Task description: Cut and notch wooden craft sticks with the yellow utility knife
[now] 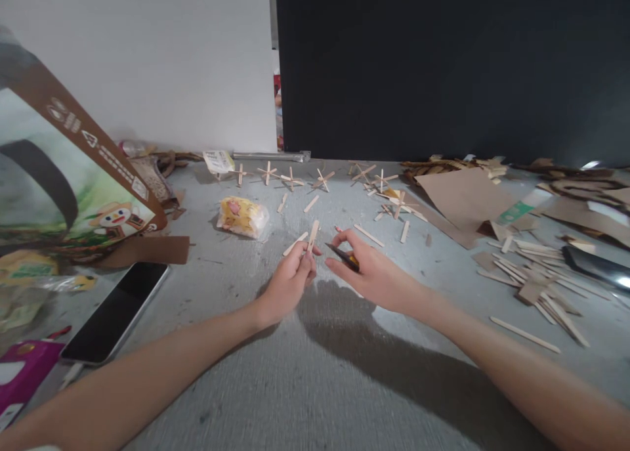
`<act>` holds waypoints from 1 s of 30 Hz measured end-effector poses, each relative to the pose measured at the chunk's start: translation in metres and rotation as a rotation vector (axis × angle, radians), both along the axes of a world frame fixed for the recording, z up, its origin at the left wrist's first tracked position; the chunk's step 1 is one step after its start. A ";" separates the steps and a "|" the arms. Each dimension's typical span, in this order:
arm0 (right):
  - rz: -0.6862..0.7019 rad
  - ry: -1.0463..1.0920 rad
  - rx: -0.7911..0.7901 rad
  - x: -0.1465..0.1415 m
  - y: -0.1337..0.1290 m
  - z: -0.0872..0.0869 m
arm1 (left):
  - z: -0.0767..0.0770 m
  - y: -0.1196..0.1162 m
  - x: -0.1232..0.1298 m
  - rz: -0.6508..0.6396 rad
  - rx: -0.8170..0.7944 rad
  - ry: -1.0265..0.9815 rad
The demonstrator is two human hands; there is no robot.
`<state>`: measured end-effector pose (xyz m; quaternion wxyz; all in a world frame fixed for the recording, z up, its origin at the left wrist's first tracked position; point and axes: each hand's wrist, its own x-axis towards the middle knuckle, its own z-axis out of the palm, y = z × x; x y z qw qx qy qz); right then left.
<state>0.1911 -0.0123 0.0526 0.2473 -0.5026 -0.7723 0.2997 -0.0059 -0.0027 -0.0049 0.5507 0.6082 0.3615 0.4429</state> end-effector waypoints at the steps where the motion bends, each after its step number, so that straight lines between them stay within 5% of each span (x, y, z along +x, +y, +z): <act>1: 0.014 -0.004 -0.011 0.000 -0.003 0.003 | 0.000 0.000 0.000 0.002 -0.001 -0.001; 8: 0.068 0.019 -0.148 -0.002 -0.009 0.002 | -0.001 -0.002 0.001 -0.012 -0.012 0.001; 17: 0.078 0.068 -0.150 -0.004 -0.010 -0.009 | -0.003 -0.006 -0.005 0.062 0.177 0.376; 25: 0.067 0.116 -0.211 -0.001 -0.008 -0.028 | -0.005 -0.006 -0.006 0.059 0.209 0.461; 30: -0.005 0.167 -0.379 -0.010 -0.013 -0.015 | -0.004 -0.008 -0.007 0.061 0.235 0.479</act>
